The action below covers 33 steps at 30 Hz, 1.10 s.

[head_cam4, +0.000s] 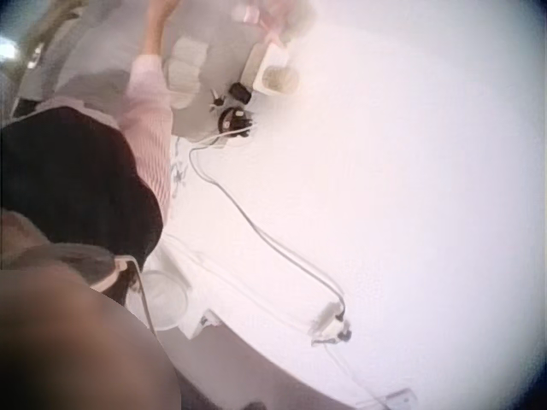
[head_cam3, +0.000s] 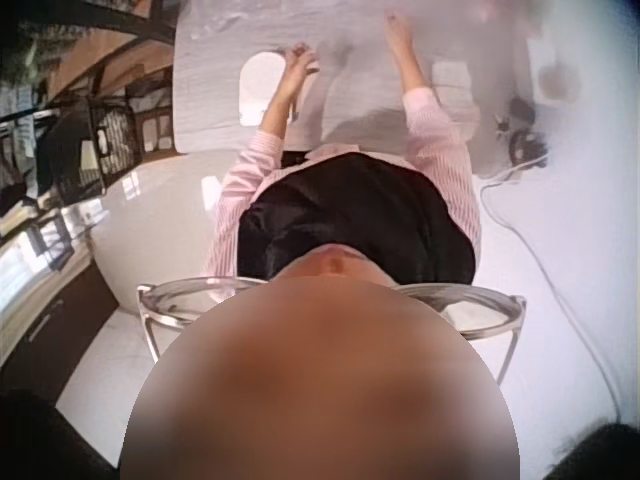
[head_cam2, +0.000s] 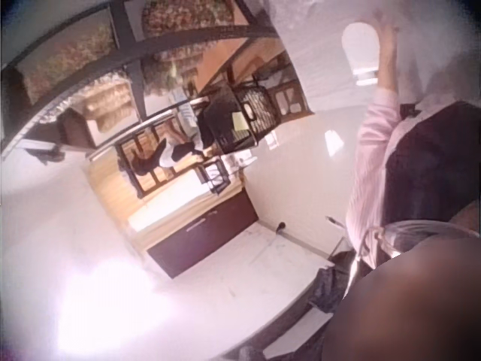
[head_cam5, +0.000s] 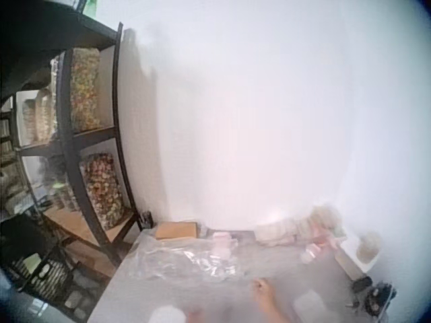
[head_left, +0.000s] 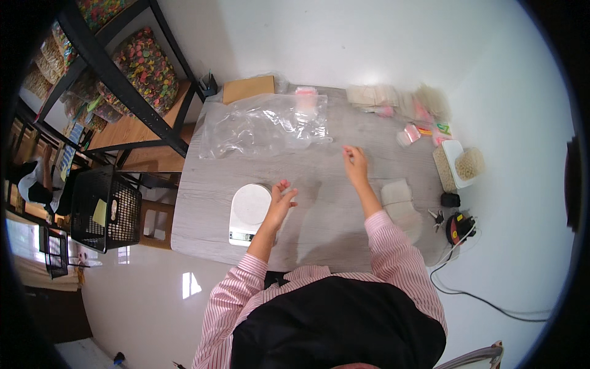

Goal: The person scoops small white snack pieces into clear plastic bags, weighs each bag on a digital scale, and places the filled bags into a black basket. The person repeats this process multiple times, handling the snacks, bags, and scale throughout the clip.

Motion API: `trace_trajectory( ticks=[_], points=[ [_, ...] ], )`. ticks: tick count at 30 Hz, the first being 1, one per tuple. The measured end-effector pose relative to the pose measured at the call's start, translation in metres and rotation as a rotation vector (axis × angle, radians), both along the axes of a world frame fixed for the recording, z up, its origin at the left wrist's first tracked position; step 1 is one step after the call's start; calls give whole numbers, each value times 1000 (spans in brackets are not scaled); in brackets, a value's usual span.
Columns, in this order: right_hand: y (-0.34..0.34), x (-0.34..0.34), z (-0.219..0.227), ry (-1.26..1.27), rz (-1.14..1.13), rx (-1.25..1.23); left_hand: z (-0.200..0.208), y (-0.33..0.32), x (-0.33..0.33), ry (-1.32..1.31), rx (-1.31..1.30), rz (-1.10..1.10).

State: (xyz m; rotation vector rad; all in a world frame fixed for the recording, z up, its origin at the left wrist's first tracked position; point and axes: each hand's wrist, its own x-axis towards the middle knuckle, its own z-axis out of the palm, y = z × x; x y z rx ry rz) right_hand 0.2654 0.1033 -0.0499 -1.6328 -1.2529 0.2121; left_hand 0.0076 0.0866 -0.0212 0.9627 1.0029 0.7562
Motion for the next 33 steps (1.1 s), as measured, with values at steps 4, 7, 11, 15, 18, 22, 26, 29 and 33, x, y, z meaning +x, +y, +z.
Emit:
trace_trajectory(
  ticks=[4,7,11,15,18,22,26,29,33],
  points=[
    [61,7,-18,-146,4,-202,-11,0,24,-91,-135,35],
    [78,7,-25,-91,80,-297,-22,29,37,-143,-197,84],
    [84,9,-38,-128,147,-393,-36,81,53,-238,-392,232],
    [78,13,-48,-148,377,-431,-46,110,64,-221,-458,358],
    [70,8,-43,-165,454,-258,-52,114,67,-233,-384,300],
    [66,-1,-21,-217,392,70,-59,106,68,-275,-379,271],
    [75,2,-2,-361,451,-13,-55,104,68,-349,-390,292],
    [73,-3,0,-415,444,-11,-52,99,66,-373,-405,284],
    [66,-8,0,-401,428,75,-49,97,64,-370,-412,287]
  ],
)
